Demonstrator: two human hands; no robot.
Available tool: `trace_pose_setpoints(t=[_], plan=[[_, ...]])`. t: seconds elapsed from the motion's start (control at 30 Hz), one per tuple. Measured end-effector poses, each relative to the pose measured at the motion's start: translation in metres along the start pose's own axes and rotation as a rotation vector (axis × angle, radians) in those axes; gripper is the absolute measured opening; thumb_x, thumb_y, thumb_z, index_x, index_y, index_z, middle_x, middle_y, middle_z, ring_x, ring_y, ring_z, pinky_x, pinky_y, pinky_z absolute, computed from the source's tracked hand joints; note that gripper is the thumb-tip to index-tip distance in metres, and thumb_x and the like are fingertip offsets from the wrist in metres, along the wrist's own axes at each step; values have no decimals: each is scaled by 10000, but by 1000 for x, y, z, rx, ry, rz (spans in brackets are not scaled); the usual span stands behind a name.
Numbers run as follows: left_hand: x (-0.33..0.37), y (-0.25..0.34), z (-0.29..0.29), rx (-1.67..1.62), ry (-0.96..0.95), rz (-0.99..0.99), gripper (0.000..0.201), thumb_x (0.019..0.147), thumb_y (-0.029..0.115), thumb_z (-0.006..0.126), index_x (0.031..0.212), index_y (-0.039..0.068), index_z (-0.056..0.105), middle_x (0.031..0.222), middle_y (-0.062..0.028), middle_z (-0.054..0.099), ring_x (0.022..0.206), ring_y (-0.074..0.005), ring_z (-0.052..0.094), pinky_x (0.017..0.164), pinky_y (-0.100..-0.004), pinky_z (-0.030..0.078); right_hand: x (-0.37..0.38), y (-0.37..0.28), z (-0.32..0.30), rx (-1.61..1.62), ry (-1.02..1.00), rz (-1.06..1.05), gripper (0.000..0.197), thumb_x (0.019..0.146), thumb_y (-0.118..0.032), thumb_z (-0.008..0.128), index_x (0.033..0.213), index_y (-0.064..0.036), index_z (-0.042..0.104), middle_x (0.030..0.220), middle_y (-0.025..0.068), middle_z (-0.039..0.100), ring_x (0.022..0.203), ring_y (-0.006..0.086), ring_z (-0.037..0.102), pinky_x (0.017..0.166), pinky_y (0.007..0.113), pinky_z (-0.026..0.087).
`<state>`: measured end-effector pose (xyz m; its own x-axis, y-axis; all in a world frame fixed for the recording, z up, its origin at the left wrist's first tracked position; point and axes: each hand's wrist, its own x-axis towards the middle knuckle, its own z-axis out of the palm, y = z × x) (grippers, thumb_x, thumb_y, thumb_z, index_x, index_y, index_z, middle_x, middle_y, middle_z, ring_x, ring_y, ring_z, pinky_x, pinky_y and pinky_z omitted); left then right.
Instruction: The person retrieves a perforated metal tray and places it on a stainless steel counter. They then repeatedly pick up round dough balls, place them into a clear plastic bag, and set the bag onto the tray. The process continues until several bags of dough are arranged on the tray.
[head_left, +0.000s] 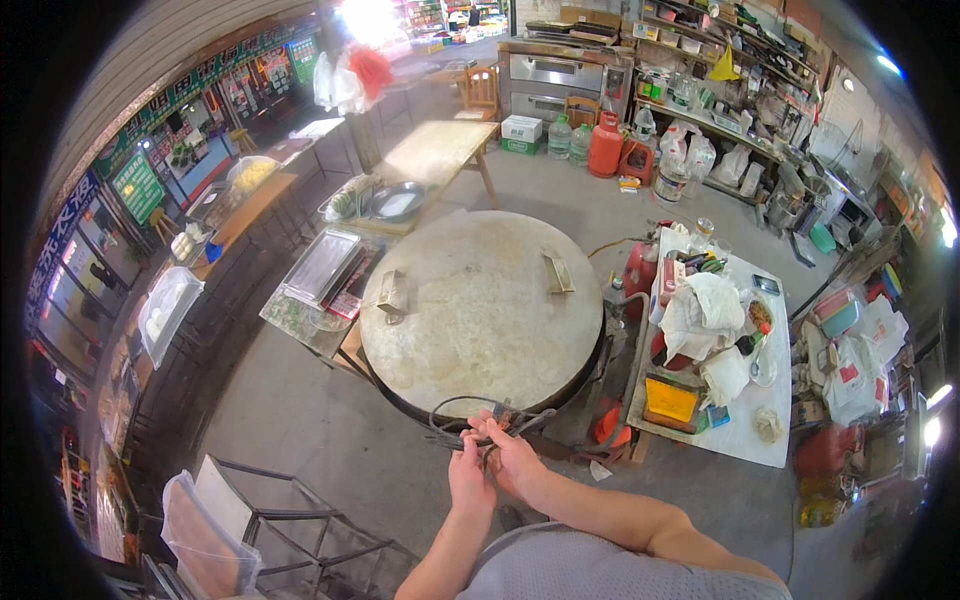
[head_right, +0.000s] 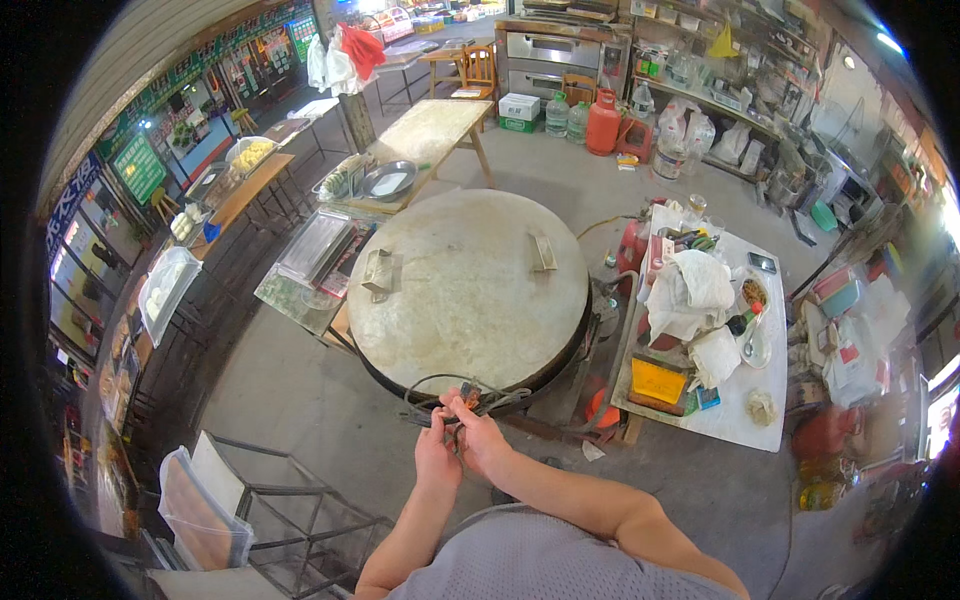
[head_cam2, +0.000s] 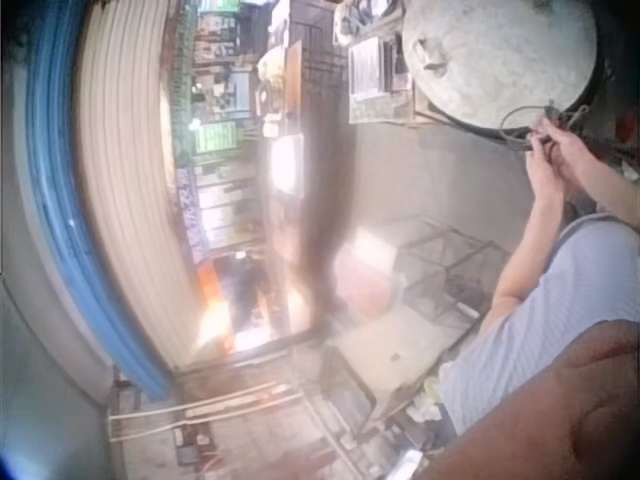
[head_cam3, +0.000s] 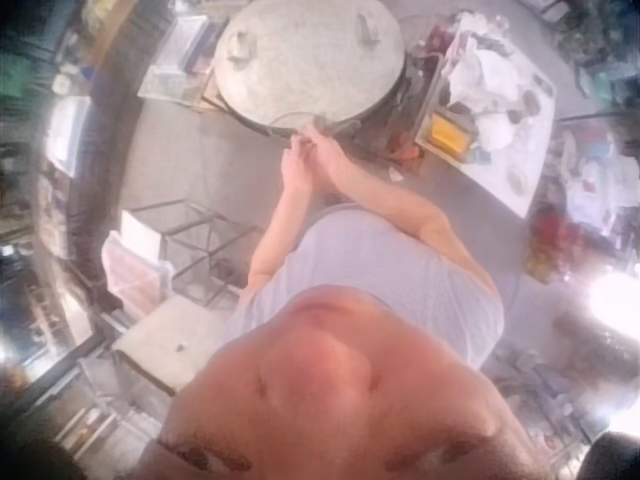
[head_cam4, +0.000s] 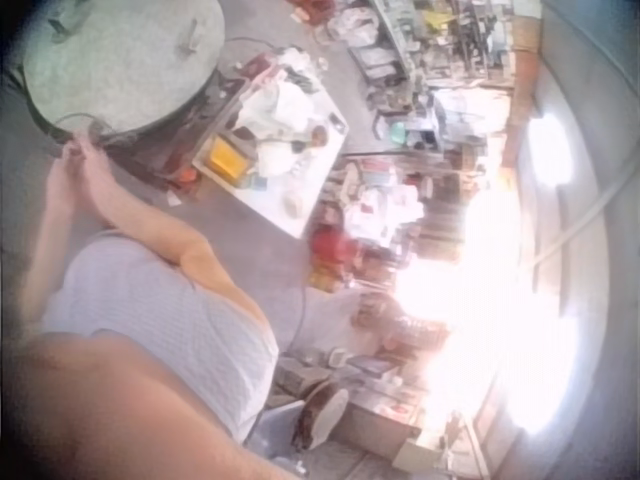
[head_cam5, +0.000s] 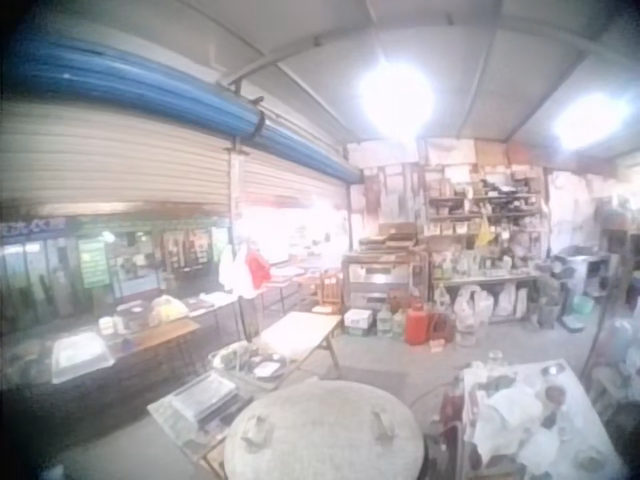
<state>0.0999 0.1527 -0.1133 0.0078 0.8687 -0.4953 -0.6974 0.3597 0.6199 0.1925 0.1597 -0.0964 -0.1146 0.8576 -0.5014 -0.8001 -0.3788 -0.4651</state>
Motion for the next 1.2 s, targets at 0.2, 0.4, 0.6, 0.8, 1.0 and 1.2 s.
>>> trace_pose_setpoints(t=[0.2, 0.4, 0.6, 0.8, 1.0, 1.2], plan=[[-26, -38, -3, 228, -182, 130, 297, 1005, 211, 698, 1231, 34, 623, 1203, -27, 686, 1219, -113, 574, 1026, -313, 457, 8, -20, -27, 109, -49, -59, 238, 1090, -282, 558, 990, -68, 587, 849, 48, 622, 875, 239, 619, 935, 447, 524], [-14, -55, -71, 1264, -498, -223, 542, 875, 213, 830, 1315, 18, 583, 1243, -137, 683, 1199, -224, 653, 971, -346, 520, -6, -89, -42, -26, -74, 38, 255, 1089, -348, 556, 920, -167, 497, 652, -69, 342, 538, 92, 316, 514, 290, 270], [-49, -36, -5, 1453, -263, 855, 672, 795, 241, 896, 1333, 20, 559, 1236, -160, 687, 1117, -217, 662, 932, -334, 519, -14, -108, -71, -30, 48, 154, 280, 1071, -386, 591, 951, -149, 502, 642, -71, 336, 511, 84, 284, 483, 277, 232], [-38, -78, -4, 914, -465, -30, 190, 941, 199, 768, 992, 49, 664, 781, 8, 609, 656, -81, 551, 577, -271, 441, -8, -110, -58, 163, -104, 302, 274, 1103, -372, 526, 988, -124, 518, 659, -68, 334, 547, 80, 289, 519, 274, 259], [-52, -58, 17, 743, -450, -19, 312, 1086, 235, 564, 809, 93, 545, 662, 21, 504, 540, -81, 418, 494, -264, 332, 16, -121, -72, 199, -48, 309, 315, 1105, -384, 506, 1045, -76, 539, 752, 0, 543, 653, 183, 537, 647, 369, 479], [-50, -2, 69, 368, -258, -133, 503, 1113, 422, 484, 703, 144, 393, 597, 36, 332, 468, -93, 277, 439, -294, 219, -7, -123, -78, -52, -378, 292, 560, 1116, -492, 392, 1365, -14, 543, 1217, 175, 697, 1146, 348, 682, 1021, 492, 539]])
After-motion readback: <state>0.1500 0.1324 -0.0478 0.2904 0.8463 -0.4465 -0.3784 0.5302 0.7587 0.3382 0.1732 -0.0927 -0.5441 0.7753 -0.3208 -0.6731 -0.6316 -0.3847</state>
